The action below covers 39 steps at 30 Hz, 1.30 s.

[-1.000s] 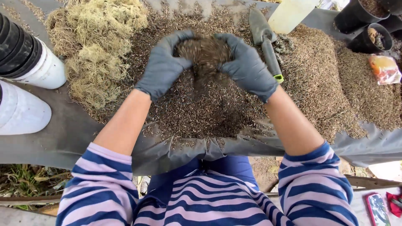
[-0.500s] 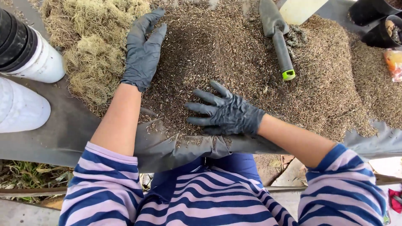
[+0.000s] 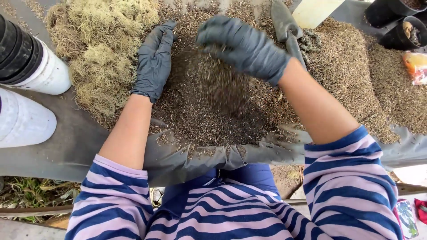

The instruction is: Mixing soil and organic matter by hand and with a trowel on a plastic-covered table.

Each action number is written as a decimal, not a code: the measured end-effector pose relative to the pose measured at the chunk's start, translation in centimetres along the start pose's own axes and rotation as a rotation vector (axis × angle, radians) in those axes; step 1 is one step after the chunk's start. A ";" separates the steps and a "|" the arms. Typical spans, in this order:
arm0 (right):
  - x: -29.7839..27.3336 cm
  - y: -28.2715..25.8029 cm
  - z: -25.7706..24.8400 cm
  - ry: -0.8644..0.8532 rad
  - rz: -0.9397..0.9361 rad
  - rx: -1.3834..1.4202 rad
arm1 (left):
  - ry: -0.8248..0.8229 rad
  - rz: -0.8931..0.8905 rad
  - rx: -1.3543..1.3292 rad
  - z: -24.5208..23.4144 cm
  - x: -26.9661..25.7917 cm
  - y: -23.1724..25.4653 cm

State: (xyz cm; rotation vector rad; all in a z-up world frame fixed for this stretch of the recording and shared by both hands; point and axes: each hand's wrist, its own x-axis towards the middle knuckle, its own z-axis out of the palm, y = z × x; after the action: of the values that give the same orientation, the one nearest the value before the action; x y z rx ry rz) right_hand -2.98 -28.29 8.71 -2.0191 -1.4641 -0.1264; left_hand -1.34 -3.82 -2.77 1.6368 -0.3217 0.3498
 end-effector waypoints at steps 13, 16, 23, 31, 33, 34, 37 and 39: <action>-17.3 -2.6 3.0 -0.315 0.196 -1.712 | -0.018 -0.419 -0.210 -0.8 -0.1 0.1; -18.8 -2.2 5.4 -0.355 0.297 -1.433 | -0.172 -0.426 0.352 -0.8 -0.7 0.5; -18.6 -3.1 2.1 0.308 0.867 -0.453 | -0.250 -0.450 0.653 -0.8 -0.6 2.4; -19.7 -3.1 3.7 0.020 1.202 -0.554 | -0.275 -0.195 0.793 -1.1 -1.1 1.0; -19.8 -2.9 4.2 0.003 1.257 -0.559 | -0.279 -0.090 0.831 -1.3 -1.3 0.4; -19.8 -2.9 4.3 0.008 1.181 -0.626 | -0.274 -0.095 0.849 -1.3 -1.4 0.6; -20.2 -2.7 4.4 0.000 1.051 -0.755 | -0.277 -0.160 0.841 -1.1 -1.3 1.6; -20.0 -2.7 4.1 -0.014 0.994 -0.816 | -0.282 -0.222 0.817 -1.0 -1.4 2.0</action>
State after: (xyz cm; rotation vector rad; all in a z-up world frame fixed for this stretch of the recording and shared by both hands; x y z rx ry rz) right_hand -14.00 -42.03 -1.87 -3.1569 -0.2339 -0.3130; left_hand -3.43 -2.97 -1.44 2.5104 -0.2100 0.0693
